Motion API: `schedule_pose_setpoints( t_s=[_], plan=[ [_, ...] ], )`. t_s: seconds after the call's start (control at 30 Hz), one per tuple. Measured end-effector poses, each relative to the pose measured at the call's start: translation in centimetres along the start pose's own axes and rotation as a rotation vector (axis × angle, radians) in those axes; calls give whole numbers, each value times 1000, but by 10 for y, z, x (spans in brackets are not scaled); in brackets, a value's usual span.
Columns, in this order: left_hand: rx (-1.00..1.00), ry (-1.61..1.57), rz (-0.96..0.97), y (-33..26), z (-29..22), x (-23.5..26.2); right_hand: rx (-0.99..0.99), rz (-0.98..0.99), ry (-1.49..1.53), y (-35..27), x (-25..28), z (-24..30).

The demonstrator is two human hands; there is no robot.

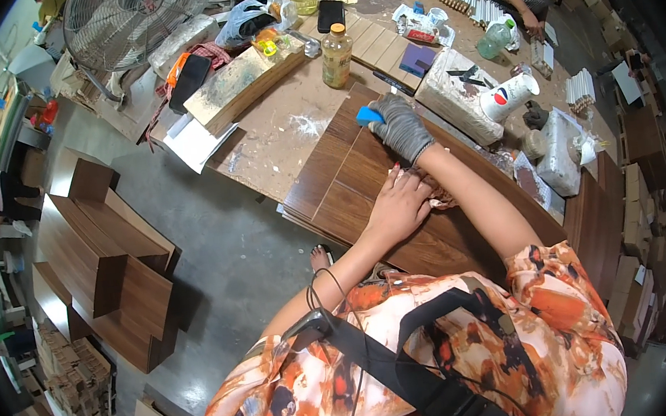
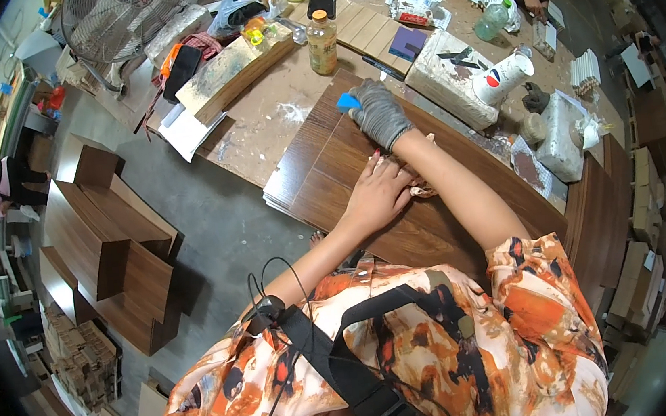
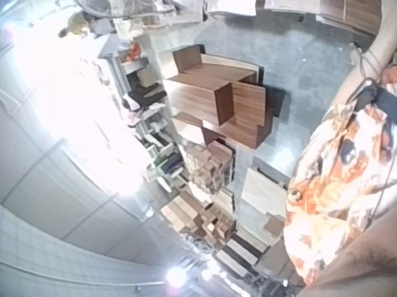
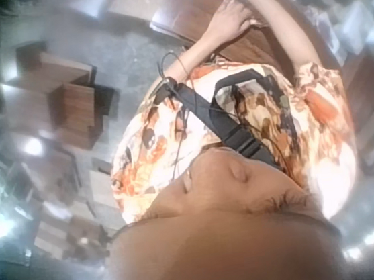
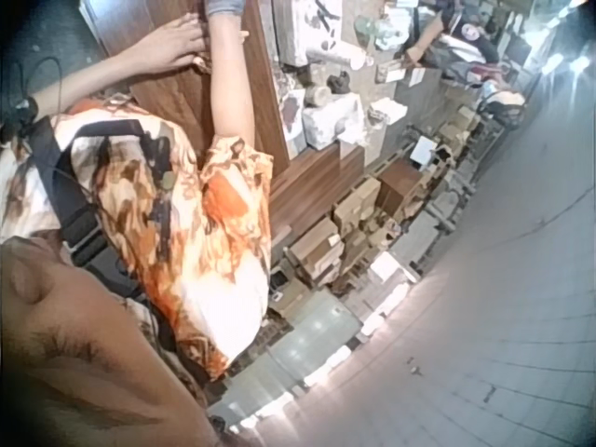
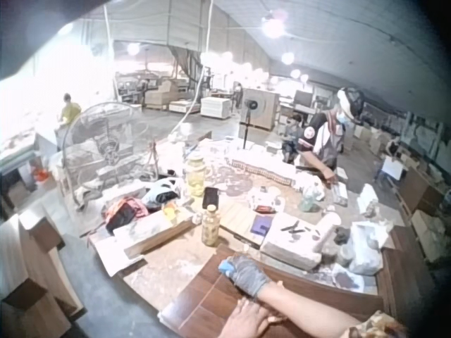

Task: The person wipes wood-grain panels with a cloth, applies liquid from a bottle, and uses a sanding block on the edges of the panels.

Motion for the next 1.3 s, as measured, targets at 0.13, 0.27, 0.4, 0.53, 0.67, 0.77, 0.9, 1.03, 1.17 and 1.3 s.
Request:
schedule_pose_setpoints(
  t_s=[0.13, 0.27, 0.4, 0.53, 0.67, 0.77, 0.9, 1.03, 1.17, 1.3],
  plan=[
    [-44, -2, -134, 0, -5, 6, -24, -74, -42, 33, 0, -38],
    [-40, -11, -168, -1, -4, 8, -90, -67, -140, 58, 0, -50],
    [-22, -76, -145, 1, -5, 10, -165, -51, -120, 71, 0, -81],
    [-22, -95, -147, 2, -4, 14, -207, -145, 2, 63, 1, -96],
    [-35, -152, -147, 9, -2, 10, -328, -161, 309, 53, 12, -142],
    [43, -202, -231, 0, 8, 15, -520, 6, 617, 24, 9, -142],
    [159, -116, -357, -6, 19, 27, -609, 239, 1422, -57, 26, -92],
    [171, 24, -291, 15, 16, 34, -554, 246, 1719, -117, 36, -99],
    [203, 167, -64, 42, 16, 31, -473, 273, 1859, -137, 31, -103],
    [154, 252, -100, 61, 17, 29, -540, 263, 1678, -145, 28, -111]
  ],
)
Point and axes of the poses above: each hand's wrist, its own y-axis towards the middle knuckle, its own x-axis out of the back of the hand, z = x × y, the point moved 6 cm from there along y, towards the middle knuckle, and after that the axes turned 12 degrees about -x, right-handed, at the moved point
